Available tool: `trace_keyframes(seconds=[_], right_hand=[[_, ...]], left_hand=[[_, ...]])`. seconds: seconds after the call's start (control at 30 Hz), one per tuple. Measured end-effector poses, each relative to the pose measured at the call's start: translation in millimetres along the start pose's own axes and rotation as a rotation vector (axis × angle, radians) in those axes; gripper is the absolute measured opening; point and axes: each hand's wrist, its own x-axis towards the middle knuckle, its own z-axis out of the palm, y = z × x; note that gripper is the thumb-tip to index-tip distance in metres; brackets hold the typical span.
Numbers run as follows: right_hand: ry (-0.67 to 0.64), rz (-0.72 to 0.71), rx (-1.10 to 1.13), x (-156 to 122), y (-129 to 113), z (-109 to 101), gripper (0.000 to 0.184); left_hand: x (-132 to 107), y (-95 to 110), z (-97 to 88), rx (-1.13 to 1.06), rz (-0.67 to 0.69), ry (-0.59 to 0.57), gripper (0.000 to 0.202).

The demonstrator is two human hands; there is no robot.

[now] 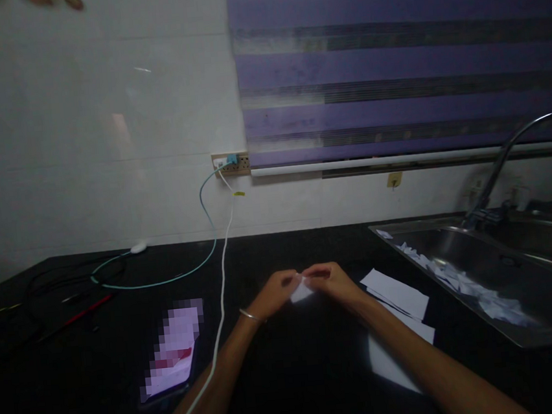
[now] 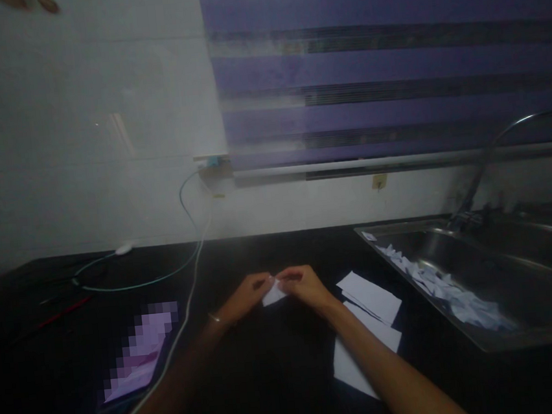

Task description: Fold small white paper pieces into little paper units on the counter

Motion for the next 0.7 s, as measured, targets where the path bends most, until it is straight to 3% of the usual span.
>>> trace_keyframes(seconds=[0.2,0.37,0.43,0.53,0.7], right_hand=[[-0.018,-0.004,0.028,-0.1,-4.0,-0.1,0.030],[-0.001,-0.022,0.015,1.1,-5.4,0.8,0.039],[-0.005,-0.033,0.009,2.1,-4.2,0.7,0.039],[0.090,-0.064,-0.022,4.5,-1.4,0.0,0.041],[0.269,-0.150,-0.236,5.4,0.9,1.3,0.035]], left_hand=[[-2.4,0.1,-4.8,-0.050,-0.016,-0.107,0.047],[-5.8,4.3,-6.6,0.033,-0.035,-0.295,0.063],[-6.6,6.2,-4.8,0.072,-0.035,-0.320,0.066],[-5.3,7.3,0.3,0.117,-0.049,-0.227,0.065],[1.6,1.8,5.5,0.145,-0.052,0.102,0.058]])
